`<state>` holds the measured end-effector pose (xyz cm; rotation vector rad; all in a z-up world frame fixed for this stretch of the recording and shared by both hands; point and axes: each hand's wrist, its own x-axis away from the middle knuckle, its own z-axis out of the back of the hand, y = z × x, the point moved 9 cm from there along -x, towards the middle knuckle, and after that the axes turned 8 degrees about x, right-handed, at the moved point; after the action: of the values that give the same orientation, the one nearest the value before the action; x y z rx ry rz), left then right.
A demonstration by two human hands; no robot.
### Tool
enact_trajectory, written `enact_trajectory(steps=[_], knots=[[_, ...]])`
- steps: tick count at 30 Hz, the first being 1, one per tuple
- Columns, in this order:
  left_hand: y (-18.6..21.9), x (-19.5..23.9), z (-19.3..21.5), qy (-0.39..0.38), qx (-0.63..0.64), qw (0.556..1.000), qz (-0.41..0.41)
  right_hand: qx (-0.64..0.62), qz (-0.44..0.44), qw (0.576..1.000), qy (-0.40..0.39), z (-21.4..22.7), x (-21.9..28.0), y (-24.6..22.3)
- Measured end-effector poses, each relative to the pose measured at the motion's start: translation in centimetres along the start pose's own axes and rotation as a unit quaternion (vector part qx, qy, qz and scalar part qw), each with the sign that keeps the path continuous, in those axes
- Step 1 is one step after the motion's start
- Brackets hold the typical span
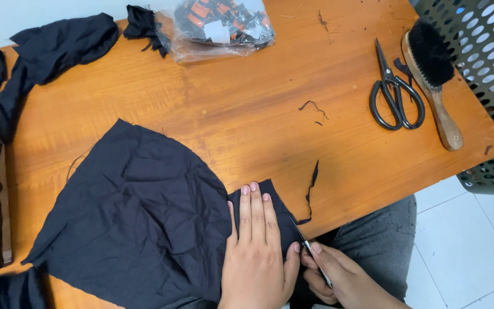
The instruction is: The person cuts a piece of black fabric using a small pair of scissors on a wooden table. They trim the edges and remove loose threads from the material.
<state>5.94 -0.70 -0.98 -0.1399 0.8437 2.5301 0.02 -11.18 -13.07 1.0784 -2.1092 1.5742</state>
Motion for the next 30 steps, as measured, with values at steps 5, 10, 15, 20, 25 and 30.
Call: enact_trajectory(steps=[5,10,15,20,25,30], knots=[[-0.1,0.0,0.0,-0.003,0.003,1.000,0.001,-0.008,-0.045,0.999,0.025,0.5,0.1,0.6],[0.1,-0.1,0.2,0.002,0.016,1.000,-0.003,-0.029,-0.006,0.999,0.015,-0.1,0.0,-0.1],[0.0,0.0,0.1,0.003,0.016,1.000,-0.002,0.009,-0.003,1.000,0.022,-0.7,0.0,-1.2],[0.1,-0.1,0.3,0.007,0.024,1.000,0.000,-0.008,0.012,1.000,0.005,-0.8,-0.2,-1.2],[0.1,0.0,0.2,0.006,0.016,1.000,-0.001,-0.016,0.000,1.000,0.002,-0.3,0.0,-0.3],[0.0,0.7,-0.7,-0.018,-0.032,0.999,0.010,-0.038,-0.053,0.998,0.018,0.7,0.5,2.1]])
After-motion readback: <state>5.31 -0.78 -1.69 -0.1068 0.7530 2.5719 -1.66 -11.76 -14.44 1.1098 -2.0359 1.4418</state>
